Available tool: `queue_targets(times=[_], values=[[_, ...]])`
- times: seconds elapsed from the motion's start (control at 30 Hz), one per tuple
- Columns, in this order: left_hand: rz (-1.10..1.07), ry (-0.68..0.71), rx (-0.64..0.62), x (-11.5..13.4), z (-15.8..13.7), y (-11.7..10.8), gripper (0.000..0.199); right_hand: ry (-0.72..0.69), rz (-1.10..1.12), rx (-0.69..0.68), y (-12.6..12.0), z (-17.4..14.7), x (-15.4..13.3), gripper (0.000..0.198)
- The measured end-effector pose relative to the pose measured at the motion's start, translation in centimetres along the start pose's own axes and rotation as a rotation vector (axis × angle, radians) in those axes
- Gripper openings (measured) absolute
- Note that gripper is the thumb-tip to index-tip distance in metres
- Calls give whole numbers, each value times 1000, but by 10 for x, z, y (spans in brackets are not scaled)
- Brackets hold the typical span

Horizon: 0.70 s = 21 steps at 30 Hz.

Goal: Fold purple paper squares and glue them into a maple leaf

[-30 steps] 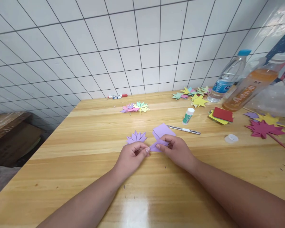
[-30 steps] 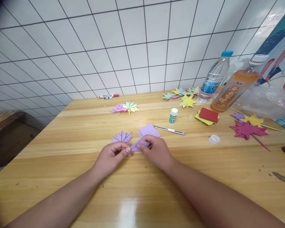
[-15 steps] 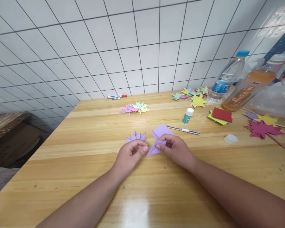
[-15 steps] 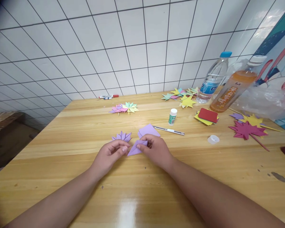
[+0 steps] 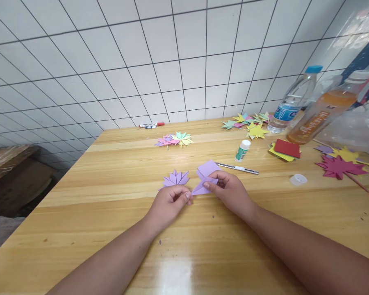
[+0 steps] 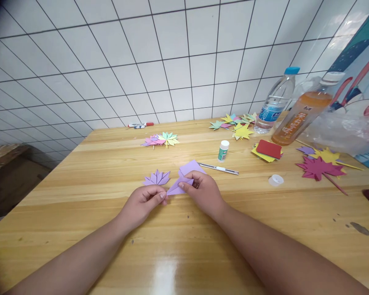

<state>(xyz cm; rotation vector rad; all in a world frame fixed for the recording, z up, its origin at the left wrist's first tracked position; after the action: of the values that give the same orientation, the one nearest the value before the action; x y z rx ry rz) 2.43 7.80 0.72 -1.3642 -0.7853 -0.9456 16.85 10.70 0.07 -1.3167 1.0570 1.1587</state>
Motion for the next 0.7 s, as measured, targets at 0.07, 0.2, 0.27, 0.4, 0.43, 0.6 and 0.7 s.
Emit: queue_targets(times=[0.07,0.2,0.27,0.4,0.43,0.6,0.7], values=[[21,20,25,3,-1,-2,24,19,4,1,-1,0,1,24],[71,52,-22,8,-4,0,26,4,-38,-35,1,-1,2,21],[68,63,-72,9,-6,5,24,-48,-141,-106,8,-5,1,17],[10,45,-49,5,-7,7,19,-158,-335,-256,23,-18,1,12],[-7,33,-42,2,-7,8,17,-173,-351,-263,24,-20,0,13],[-161,-47,10,-3,-4,5,12,-176,-263,-239,22,-20,-7,25],[-246,-121,45,-6,-2,0,14,-127,-148,-221,20,-16,-7,15]])
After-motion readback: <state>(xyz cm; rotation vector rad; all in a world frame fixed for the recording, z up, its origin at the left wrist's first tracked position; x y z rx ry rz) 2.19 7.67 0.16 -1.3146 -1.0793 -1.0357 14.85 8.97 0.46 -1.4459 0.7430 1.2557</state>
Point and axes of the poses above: each hand's wrist, its own z-axis towards the middle knuckle, its own y-axis out of the palm, x = y × z, the point moved 9 cm from there along z, towards the middle knuckle, and after that the axes turned 12 degrees about x, right-handed, at the moved point
